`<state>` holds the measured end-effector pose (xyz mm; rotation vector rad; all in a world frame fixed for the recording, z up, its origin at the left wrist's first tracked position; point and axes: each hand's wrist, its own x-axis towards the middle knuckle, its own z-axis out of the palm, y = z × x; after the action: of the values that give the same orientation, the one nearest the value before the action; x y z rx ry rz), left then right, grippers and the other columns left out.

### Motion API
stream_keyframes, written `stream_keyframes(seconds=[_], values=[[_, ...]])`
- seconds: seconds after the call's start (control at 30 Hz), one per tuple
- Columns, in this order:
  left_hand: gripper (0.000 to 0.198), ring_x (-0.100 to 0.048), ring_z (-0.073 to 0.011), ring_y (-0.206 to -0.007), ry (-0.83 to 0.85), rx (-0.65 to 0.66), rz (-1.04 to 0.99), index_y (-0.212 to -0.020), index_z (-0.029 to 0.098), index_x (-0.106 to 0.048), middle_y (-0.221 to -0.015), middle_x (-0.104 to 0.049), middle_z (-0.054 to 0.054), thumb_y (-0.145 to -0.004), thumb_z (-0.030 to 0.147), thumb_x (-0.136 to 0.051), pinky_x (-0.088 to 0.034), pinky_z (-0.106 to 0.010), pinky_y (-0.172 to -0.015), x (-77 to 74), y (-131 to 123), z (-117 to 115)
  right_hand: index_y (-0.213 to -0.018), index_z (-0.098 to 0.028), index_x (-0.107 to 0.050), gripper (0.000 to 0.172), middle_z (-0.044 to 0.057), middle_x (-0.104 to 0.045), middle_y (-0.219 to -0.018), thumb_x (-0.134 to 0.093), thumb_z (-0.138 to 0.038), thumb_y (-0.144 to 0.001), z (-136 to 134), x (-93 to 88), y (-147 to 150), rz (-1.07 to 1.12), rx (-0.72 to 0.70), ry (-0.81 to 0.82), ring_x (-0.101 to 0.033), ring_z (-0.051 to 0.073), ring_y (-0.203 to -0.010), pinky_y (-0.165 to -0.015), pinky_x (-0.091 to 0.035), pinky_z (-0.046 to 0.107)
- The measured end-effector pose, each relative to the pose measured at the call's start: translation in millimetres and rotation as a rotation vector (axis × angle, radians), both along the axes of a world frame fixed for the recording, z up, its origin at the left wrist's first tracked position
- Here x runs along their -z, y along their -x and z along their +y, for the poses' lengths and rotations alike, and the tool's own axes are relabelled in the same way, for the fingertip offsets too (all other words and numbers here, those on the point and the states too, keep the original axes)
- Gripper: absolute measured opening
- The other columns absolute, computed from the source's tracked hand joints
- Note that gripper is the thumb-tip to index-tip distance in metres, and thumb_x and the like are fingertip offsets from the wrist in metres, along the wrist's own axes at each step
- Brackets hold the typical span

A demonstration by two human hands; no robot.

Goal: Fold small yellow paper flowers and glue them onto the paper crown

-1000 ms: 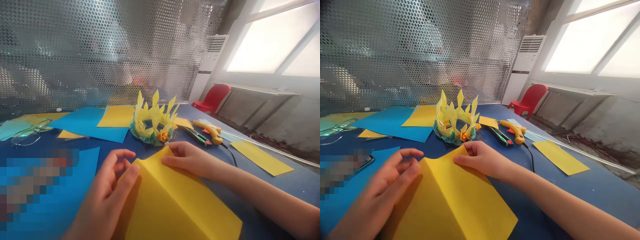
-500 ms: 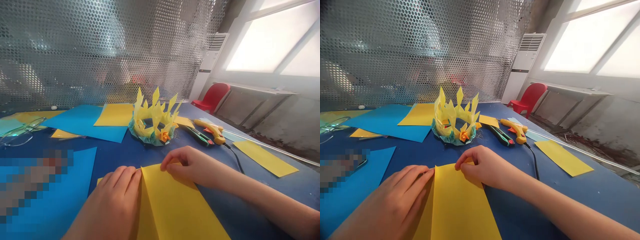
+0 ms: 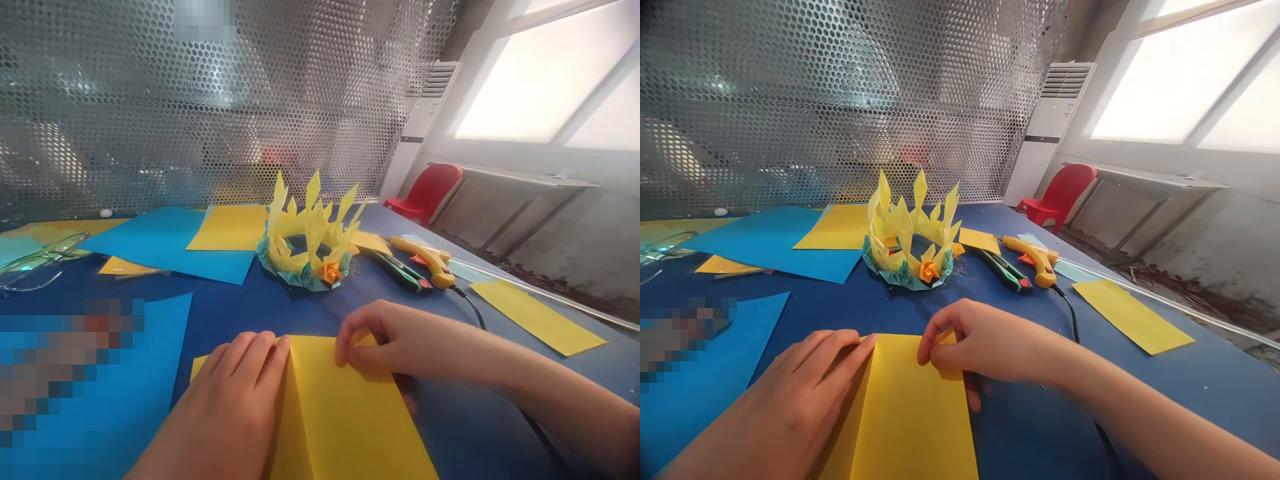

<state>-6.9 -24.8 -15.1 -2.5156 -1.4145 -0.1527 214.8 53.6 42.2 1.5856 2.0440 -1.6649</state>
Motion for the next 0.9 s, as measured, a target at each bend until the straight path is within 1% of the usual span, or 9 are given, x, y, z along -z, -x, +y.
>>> stream_keyframes(seconds=[0.1,0.27,0.43,0.57,0.7,0.8,0.9], values=[[0.057,-0.066,-0.0261,-0.109,-0.008,0.041,0.007,-0.132,0.013,-0.058,-0.123,-0.069,-0.011,-0.084,0.002,-0.027,-0.059,-0.042,-0.086,2.3,2,1,-0.088,-0.020,-0.064,0.016,-0.008,-0.053,-0.057,-0.050,-0.017,-0.082,1,-0.9,0,0.006,-0.001,0.013,-0.052,0.001,-0.034,-0.040,-0.036,0.009],[0.058,-0.068,-0.0259,-0.105,0.032,0.036,0.018,-0.132,0.012,-0.057,-0.121,-0.070,-0.011,-0.082,0.000,-0.029,-0.061,-0.037,-0.081,-0.5,2,3,-0.091,-0.020,-0.064,0.017,-0.008,-0.053,-0.056,-0.048,-0.017,-0.085,1,1.4,-3,0.020,-0.030,0.043,-0.055,0.002,-0.036,-0.040,-0.036,0.008],[0.056,-0.071,-0.0233,-0.098,-0.066,0.137,0.055,-0.126,0.011,-0.062,-0.117,-0.073,-0.009,-0.086,0.002,-0.024,-0.061,-0.036,-0.083,-2.7,2,2,-0.092,-0.020,-0.064,0.017,-0.008,-0.054,-0.057,-0.048,-0.018,-0.086,1,1.9,-4,0.033,-0.029,0.053,-0.055,0.002,-0.035,-0.040,-0.037,0.008],[0.055,-0.071,-0.0208,-0.098,-0.122,0.152,0.074,-0.123,0.015,-0.065,-0.117,-0.073,-0.005,-0.090,0.004,-0.022,-0.061,-0.031,-0.081,-5.0,2,1,-0.092,-0.021,-0.065,0.018,-0.007,-0.055,-0.059,-0.047,-0.018,-0.087,2,0.8,-6,0.030,-0.033,0.052,-0.056,0.002,-0.036,-0.039,-0.037,0.008],[0.059,-0.073,-0.0184,-0.094,-0.137,0.163,0.108,-0.121,0.015,-0.066,-0.112,-0.075,-0.005,-0.090,0.001,-0.018,-0.061,-0.029,-0.080,-8.3,2,1,-0.091,-0.021,-0.064,0.018,-0.007,-0.056,-0.059,-0.047,-0.018,-0.087,1,-0.2,-7,0.006,-0.029,0.040,-0.056,0.002,-0.036,-0.040,-0.037,0.008],[0.055,-0.071,-0.0203,-0.100,-0.118,0.182,0.122,-0.121,0.015,-0.066,-0.117,-0.073,-0.005,-0.092,0.006,-0.020,-0.061,-0.030,-0.080,-7.2,3,1,-0.089,-0.021,-0.064,0.017,-0.008,-0.055,-0.057,-0.048,-0.018,-0.086,1,-1.3,-6,-0.024,-0.025,0.034,-0.056,0.002,-0.036,-0.040,-0.036,0.008],[0.052,-0.071,-0.0212,-0.102,-0.155,0.205,0.141,-0.121,0.015,-0.066,-0.119,-0.071,-0.007,-0.094,0.009,-0.022,-0.061,-0.029,-0.081,-4.7,4,-1,-0.089,-0.021,-0.063,0.016,-0.008,-0.054,-0.057,-0.048,-0.018,-0.085,2,-2.9,-5,-0.037,-0.025,0.036,-0.056,0.003,-0.037,-0.040,-0.037,0.008]])
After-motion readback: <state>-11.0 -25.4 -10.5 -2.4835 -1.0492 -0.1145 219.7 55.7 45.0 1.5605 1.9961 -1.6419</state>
